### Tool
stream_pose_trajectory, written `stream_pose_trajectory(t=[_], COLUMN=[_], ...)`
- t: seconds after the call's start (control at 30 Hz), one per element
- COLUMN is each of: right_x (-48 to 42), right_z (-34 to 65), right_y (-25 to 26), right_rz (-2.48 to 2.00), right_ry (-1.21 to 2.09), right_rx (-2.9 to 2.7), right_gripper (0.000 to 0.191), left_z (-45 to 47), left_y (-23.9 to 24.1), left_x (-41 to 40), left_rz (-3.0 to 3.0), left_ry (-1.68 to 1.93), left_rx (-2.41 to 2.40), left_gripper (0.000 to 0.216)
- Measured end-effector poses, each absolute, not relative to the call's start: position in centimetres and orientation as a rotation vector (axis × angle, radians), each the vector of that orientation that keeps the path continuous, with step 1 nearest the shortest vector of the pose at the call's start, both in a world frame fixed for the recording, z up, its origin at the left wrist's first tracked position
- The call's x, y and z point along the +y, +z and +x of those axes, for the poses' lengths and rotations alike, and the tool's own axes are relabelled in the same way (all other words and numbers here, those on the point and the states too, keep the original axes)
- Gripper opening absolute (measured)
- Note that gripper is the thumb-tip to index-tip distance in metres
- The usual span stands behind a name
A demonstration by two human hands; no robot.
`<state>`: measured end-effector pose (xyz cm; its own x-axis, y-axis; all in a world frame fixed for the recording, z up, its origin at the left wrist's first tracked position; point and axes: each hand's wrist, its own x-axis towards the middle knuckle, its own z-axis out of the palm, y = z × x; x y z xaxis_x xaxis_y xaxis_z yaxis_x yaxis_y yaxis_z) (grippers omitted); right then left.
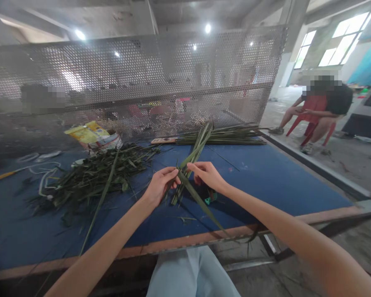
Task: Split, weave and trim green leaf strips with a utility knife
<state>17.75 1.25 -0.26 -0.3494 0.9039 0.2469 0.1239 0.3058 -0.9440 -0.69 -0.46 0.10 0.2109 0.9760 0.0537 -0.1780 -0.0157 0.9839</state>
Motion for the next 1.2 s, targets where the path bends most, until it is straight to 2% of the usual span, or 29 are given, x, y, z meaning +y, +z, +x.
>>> stream_pose_trajectory(t=[0.23,0.7,0.93,1.2], right_x=[2.39,1.95,2.2,2.39], right_z=[18.49,17.71,17.64,17.78], right_y=[-0.22,-0.83,-0.98,-1.15], right_rz=[-0.843,-0.94,-0.895,-0.93], right_ry=[1.349,1.074,1.112,1.082], right_rx=[-1.523,-1.66,-1.726,-1.755], right_gripper=[0.034,0.036,0.033,0.032], left_z=[-0.28,-0.12,-0.2,-0.1], left_y=[-0.15,0.04,-0.1,0.2], left_x=[-0.85,-1.15,-1.21,-1.41], left_rz=[1.315,1.457,1.498,1.491], left_ry=[1.074,1.043,1.029,1.065], left_rx=[0.943,0.972,0.981,0.95], left_gripper=[0.034,0.032,0.036,0.032])
